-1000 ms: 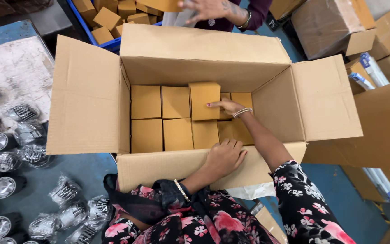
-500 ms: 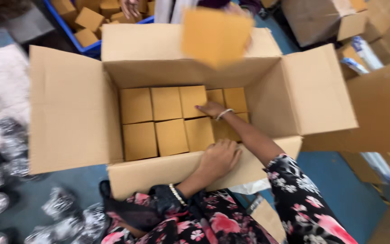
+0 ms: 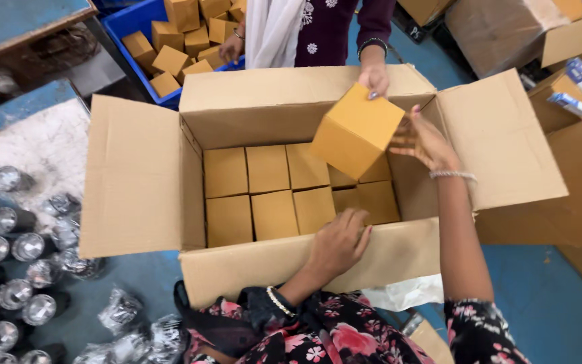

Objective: The person places small cardboard boxes into a larger cardboard box, arranging them in neat rows. A coworker assists by handing over additional small boxes. The person continues filling the large box until it is full, then closes the flaps.

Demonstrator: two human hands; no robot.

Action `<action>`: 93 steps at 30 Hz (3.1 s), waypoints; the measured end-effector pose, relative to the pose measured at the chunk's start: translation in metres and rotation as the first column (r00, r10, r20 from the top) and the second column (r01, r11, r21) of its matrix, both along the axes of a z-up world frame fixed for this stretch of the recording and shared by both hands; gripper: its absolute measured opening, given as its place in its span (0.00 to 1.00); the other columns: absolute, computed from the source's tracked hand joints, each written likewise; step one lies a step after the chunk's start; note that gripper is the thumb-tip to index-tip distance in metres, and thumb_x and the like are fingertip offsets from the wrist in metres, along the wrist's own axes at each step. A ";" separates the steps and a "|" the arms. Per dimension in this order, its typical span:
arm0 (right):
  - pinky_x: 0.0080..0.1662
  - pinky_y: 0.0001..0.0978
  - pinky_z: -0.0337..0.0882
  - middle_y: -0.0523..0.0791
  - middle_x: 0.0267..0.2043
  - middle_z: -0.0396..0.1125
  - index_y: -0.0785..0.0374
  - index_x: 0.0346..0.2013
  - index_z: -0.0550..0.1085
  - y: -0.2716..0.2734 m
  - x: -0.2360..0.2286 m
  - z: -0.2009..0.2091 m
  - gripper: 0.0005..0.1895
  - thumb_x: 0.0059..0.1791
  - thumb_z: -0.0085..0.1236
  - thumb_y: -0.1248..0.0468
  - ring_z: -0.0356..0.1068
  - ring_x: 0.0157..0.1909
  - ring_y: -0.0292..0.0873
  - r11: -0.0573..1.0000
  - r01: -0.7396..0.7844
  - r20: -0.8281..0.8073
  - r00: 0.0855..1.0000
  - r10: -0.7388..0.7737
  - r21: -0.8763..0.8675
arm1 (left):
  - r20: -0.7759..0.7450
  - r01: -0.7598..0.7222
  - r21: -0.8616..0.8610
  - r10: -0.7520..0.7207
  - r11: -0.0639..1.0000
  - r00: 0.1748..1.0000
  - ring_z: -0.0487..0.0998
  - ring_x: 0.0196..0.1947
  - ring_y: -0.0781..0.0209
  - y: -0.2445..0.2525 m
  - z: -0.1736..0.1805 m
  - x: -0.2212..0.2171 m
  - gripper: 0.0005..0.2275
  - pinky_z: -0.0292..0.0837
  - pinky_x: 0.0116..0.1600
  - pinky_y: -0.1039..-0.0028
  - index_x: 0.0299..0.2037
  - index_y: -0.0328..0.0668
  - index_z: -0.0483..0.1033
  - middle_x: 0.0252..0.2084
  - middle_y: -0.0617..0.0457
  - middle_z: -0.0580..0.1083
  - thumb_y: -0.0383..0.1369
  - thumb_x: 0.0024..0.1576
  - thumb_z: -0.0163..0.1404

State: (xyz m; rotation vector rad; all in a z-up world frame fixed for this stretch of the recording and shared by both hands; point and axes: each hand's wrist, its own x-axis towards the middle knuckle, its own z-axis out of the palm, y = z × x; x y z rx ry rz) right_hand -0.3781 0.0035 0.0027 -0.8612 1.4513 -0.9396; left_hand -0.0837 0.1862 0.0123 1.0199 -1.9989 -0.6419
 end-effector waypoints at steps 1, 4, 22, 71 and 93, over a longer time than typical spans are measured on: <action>0.56 0.48 0.69 0.54 0.68 0.59 0.54 0.72 0.59 0.010 0.008 0.015 0.30 0.58 0.36 0.45 0.62 0.68 0.54 0.995 0.040 0.110 0.994 -0.030 -0.090 | -0.022 -0.033 0.012 0.033 0.999 0.999 0.79 0.45 0.49 0.001 0.000 -0.001 0.13 0.75 0.46 0.65 0.52 0.38 0.72 0.49 0.45 0.74 0.36 0.62 0.52; 0.71 0.45 0.49 0.53 0.76 0.45 0.54 0.75 0.48 0.029 0.035 0.043 0.35 0.57 0.43 0.48 0.43 0.78 0.54 0.905 -0.219 -0.280 0.953 0.117 -0.366 | -0.075 -0.151 0.040 0.154 0.988 0.985 0.77 0.53 0.44 0.000 -0.003 -0.004 0.20 0.75 0.53 0.64 0.59 0.36 0.69 0.56 0.40 0.72 0.38 0.61 0.55; 0.61 0.50 0.63 0.51 0.72 0.50 0.51 0.77 0.40 0.070 0.023 0.009 0.56 0.43 0.63 0.54 0.54 0.70 0.50 0.972 -0.233 0.312 0.926 0.214 0.025 | -0.230 -0.212 0.642 0.449 0.737 0.864 0.72 0.59 0.37 -0.083 -0.034 -0.064 0.37 0.69 0.62 0.59 0.70 0.37 0.57 0.61 0.31 0.65 0.50 0.54 0.55; 0.58 0.40 0.70 0.54 0.57 0.72 0.62 0.61 0.70 -0.062 -0.016 -0.213 0.35 0.46 0.59 0.43 0.72 0.58 0.52 0.339 -0.846 -0.623 0.011 0.782 0.411 | 0.318 -0.189 0.033 0.169 0.981 0.933 0.70 0.53 0.51 0.032 0.001 -0.056 0.31 0.55 0.60 0.57 0.49 0.38 0.74 0.46 0.49 0.72 0.48 0.38 0.66; 0.56 0.35 0.68 0.47 0.60 0.70 0.61 0.59 0.73 -0.060 -0.067 -0.185 0.27 0.51 0.58 0.49 0.67 0.58 0.44 0.748 -0.651 -0.199 0.722 0.663 0.130 | 0.330 -0.148 -0.027 0.148 0.989 0.932 0.69 0.54 0.49 0.028 0.001 -0.076 0.31 0.54 0.60 0.56 0.52 0.36 0.72 0.49 0.47 0.72 0.48 0.42 0.64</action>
